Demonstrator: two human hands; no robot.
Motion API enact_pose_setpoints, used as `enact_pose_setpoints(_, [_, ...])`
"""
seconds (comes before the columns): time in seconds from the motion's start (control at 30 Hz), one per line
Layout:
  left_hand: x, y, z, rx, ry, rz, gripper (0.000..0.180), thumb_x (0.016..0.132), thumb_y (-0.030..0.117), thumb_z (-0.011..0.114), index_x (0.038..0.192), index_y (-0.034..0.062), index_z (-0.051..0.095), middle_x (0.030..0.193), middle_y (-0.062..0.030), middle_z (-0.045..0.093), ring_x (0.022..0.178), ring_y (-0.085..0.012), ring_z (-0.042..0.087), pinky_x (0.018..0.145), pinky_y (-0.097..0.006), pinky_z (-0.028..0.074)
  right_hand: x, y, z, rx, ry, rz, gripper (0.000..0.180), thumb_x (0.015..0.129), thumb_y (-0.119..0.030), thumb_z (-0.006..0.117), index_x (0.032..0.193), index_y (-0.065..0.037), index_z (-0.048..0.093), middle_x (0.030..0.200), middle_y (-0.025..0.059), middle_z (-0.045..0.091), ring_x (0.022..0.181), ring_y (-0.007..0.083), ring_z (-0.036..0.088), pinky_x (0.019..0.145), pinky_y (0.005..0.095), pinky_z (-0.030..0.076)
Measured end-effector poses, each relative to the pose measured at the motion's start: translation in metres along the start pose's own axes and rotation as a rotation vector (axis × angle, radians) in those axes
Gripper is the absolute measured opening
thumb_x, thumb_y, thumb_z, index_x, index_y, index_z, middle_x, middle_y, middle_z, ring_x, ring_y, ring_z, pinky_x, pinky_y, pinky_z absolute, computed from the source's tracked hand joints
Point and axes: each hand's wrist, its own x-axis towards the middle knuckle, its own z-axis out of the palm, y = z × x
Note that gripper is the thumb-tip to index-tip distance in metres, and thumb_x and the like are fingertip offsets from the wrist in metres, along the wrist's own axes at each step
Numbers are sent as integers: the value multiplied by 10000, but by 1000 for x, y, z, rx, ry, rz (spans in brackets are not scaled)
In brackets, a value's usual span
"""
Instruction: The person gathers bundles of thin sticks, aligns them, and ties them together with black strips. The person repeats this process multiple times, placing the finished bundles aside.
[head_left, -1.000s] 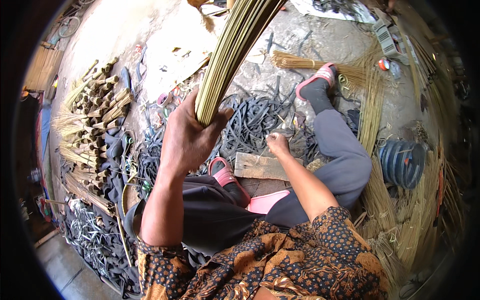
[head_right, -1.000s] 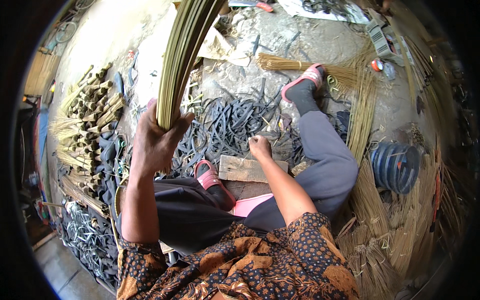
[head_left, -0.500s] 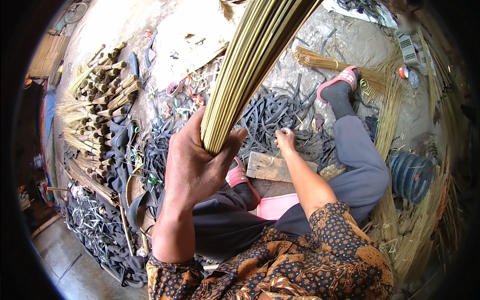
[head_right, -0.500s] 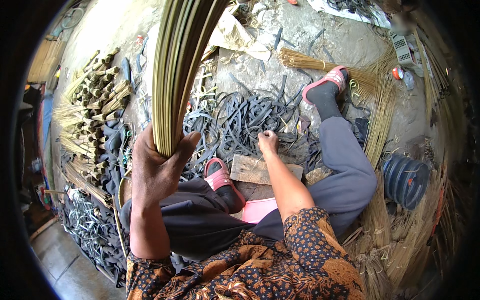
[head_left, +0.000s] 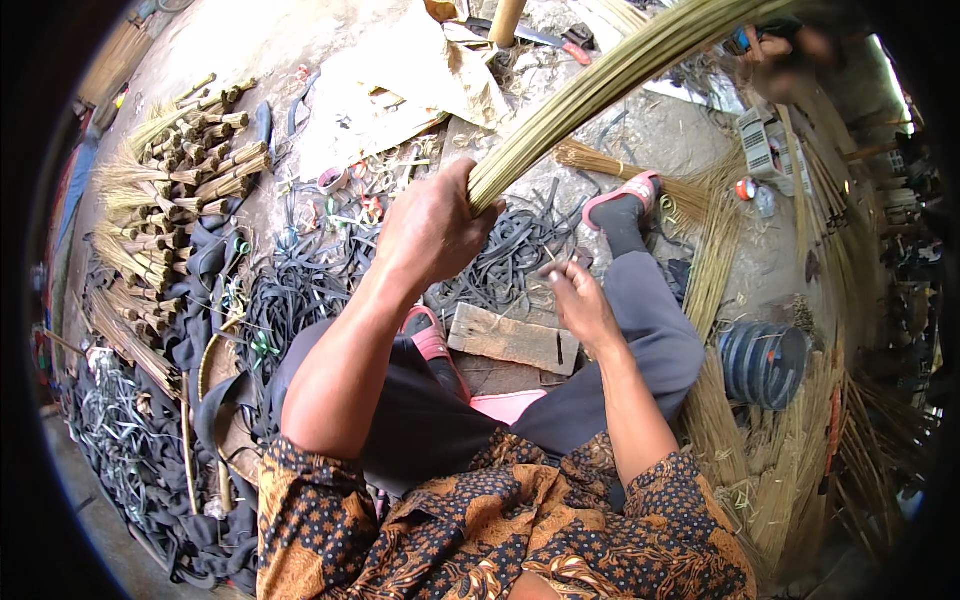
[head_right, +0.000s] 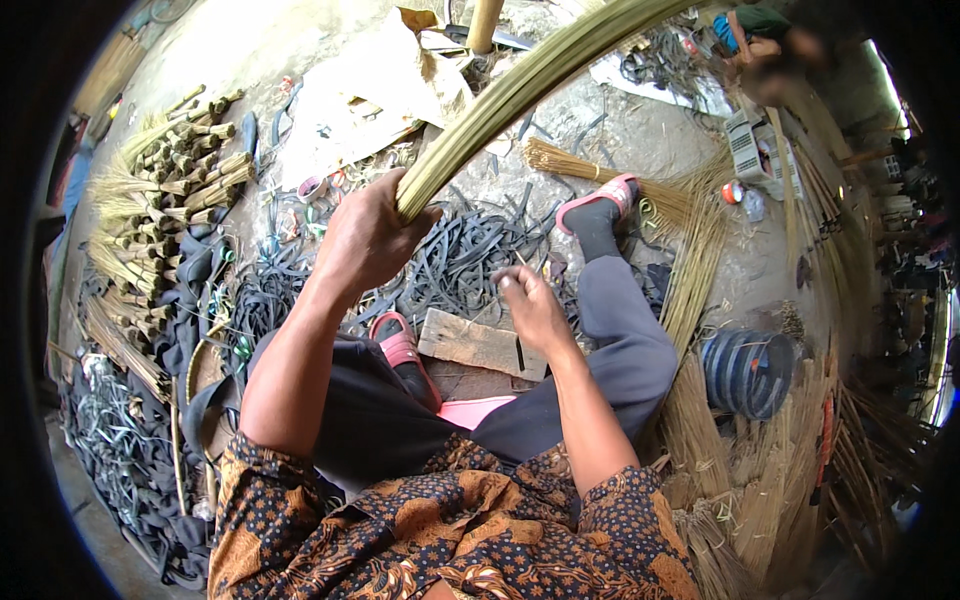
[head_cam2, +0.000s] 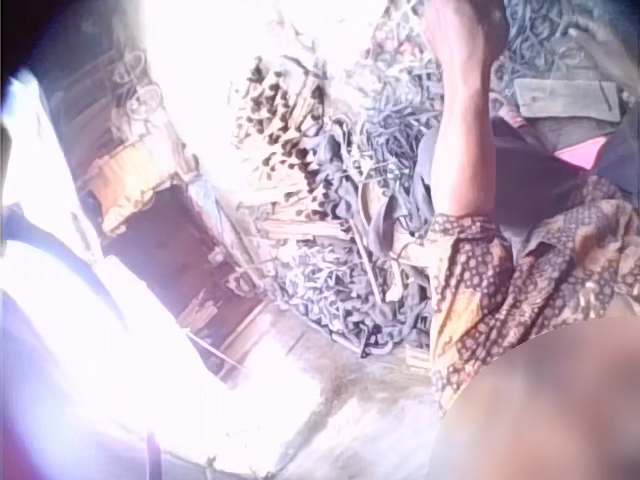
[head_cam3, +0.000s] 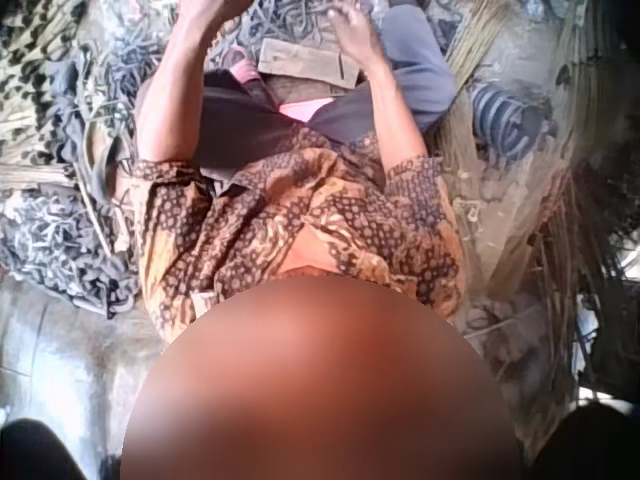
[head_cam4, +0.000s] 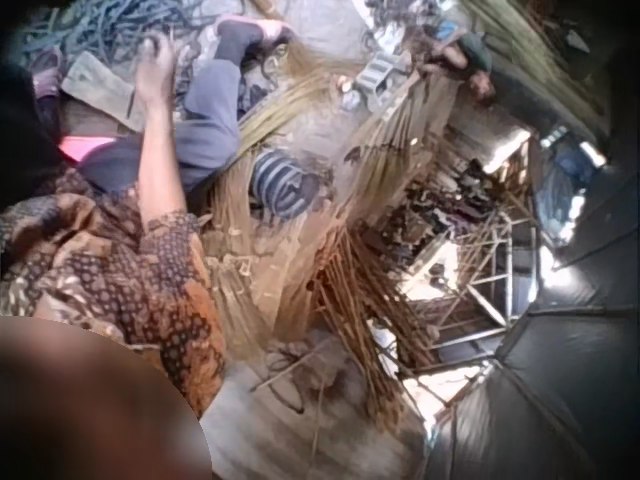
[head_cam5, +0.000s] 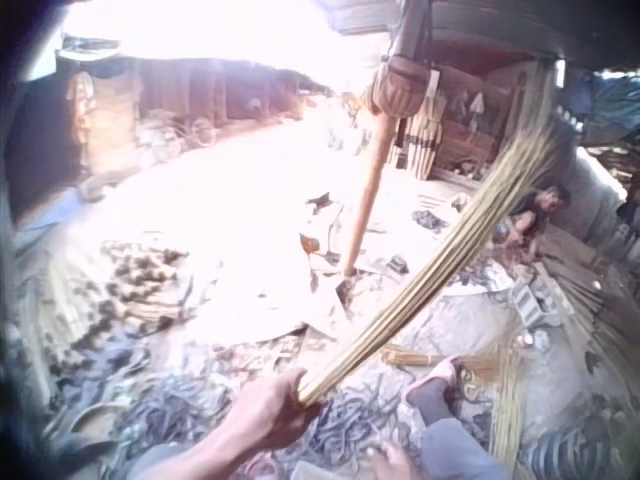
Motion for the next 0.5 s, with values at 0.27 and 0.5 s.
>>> enact_pose_setpoints(0.27, [-3,-5,31,243,-22,85,311,923,330,738,1030,55,639,858,-246,716,875,-455,708,757,-551,537,-99,-111,27,208,-128,-317,257,1041,-39,555,1284,16,617,1070,56,711,817,44,562,765,235,473])
enact_pose_setpoints(0.5, [-9,-12,41,267,-19,127,241,940,310,676,1038,92,655,850,-229,722,831,-447,714,729,-555,555,-73,-132,56,175,150,-648,297,1047,-31,557,1343,-1,571,1113,121,728,599,-1,465,522,160,376])
